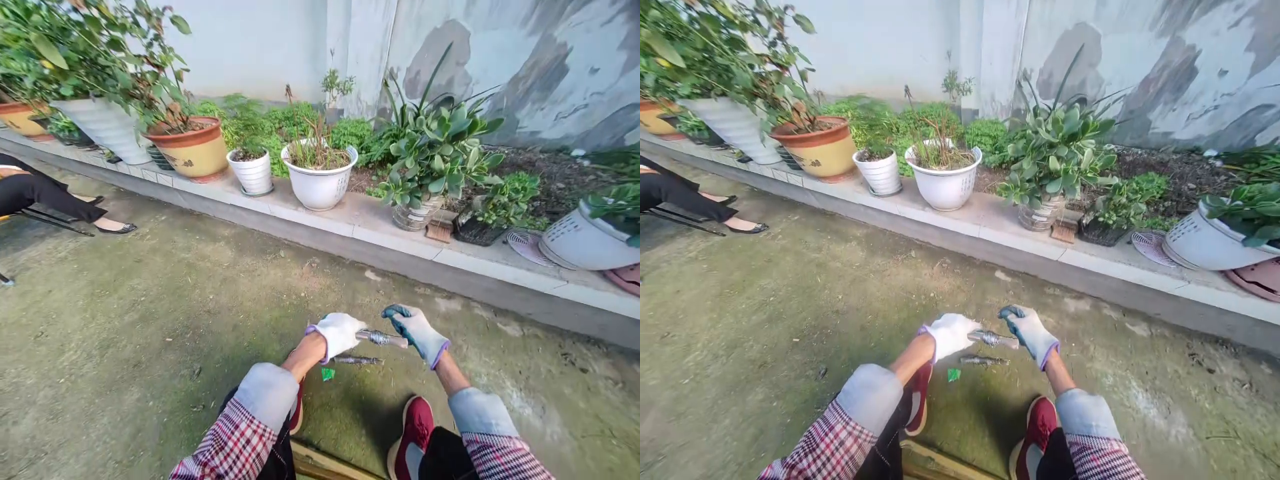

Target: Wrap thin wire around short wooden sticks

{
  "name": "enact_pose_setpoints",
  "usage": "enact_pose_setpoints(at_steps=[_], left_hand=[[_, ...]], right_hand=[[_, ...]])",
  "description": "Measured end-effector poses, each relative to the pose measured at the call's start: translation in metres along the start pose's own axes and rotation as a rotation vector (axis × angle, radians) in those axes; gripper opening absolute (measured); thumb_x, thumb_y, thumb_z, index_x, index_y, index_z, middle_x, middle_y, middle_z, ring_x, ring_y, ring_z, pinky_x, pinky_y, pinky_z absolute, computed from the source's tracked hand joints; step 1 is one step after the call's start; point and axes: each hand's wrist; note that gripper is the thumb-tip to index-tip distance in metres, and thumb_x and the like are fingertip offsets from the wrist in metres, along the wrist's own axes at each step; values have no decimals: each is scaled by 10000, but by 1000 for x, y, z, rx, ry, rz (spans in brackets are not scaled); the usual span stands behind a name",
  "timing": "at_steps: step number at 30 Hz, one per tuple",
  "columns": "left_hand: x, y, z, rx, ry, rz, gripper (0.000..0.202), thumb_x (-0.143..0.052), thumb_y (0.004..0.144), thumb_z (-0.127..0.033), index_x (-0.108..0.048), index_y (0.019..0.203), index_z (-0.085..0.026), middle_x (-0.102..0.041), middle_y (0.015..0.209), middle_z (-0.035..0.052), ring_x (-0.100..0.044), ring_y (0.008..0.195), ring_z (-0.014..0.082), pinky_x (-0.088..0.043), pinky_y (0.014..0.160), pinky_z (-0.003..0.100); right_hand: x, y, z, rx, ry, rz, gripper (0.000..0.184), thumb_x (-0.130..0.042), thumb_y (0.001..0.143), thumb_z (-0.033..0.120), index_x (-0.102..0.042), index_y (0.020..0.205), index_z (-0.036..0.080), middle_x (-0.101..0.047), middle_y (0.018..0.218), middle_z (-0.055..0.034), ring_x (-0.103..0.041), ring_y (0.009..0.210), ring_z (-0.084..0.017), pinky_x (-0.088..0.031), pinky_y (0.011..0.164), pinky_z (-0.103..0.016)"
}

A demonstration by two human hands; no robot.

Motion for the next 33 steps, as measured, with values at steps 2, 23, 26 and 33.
enact_pose_setpoints(at_steps=[2, 23, 26, 33], left_hand=[[0, 6, 2, 26, -26, -20, 211, -676, 774, -297, -773, 959, -262, -744, 769, 63, -707, 700, 234, -511, 629, 278], [-13, 21, -16, -88, 296, 60, 279, -530, 917, -162, -723, 1117, -176, -762, 1043, 154, -731, 990, 300, -533, 825, 358], [1, 17, -8, -99, 323, -8, 296, -507, 937, -235, -714, 1149, -222, -761, 1055, 111, -723, 957, 280, -514, 787, 340], [9, 11, -5, -2, -8, -33, 299, -587, 901, -327, -717, 1156, -238, -759, 926, 35, -661, 781, 177, -455, 686, 246]], right_hand=[[0, 4, 0, -22, -1, 10, 218, -662, 715, 437, -658, 743, 221, -526, 553, 13, -436, 506, -140, -375, 483, -286], [20, -21, 0, 74, -336, 7, 329, -529, 772, 245, -784, 972, 183, -742, 787, -23, -547, 574, -122, -464, 568, -243], [26, -19, -3, 74, -286, -6, 349, -539, 782, 277, -784, 1002, 162, -767, 875, -52, -559, 607, -125, -480, 595, -255], [7, -20, -1, 76, -320, 87, 304, -588, 793, 360, -774, 904, 147, -701, 706, -48, -564, 600, -147, -434, 545, -256]])
Point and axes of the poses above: each hand's wrist, its own y-axis towards the middle knuckle, its own x-axis out of the back of the hand, z = x × y
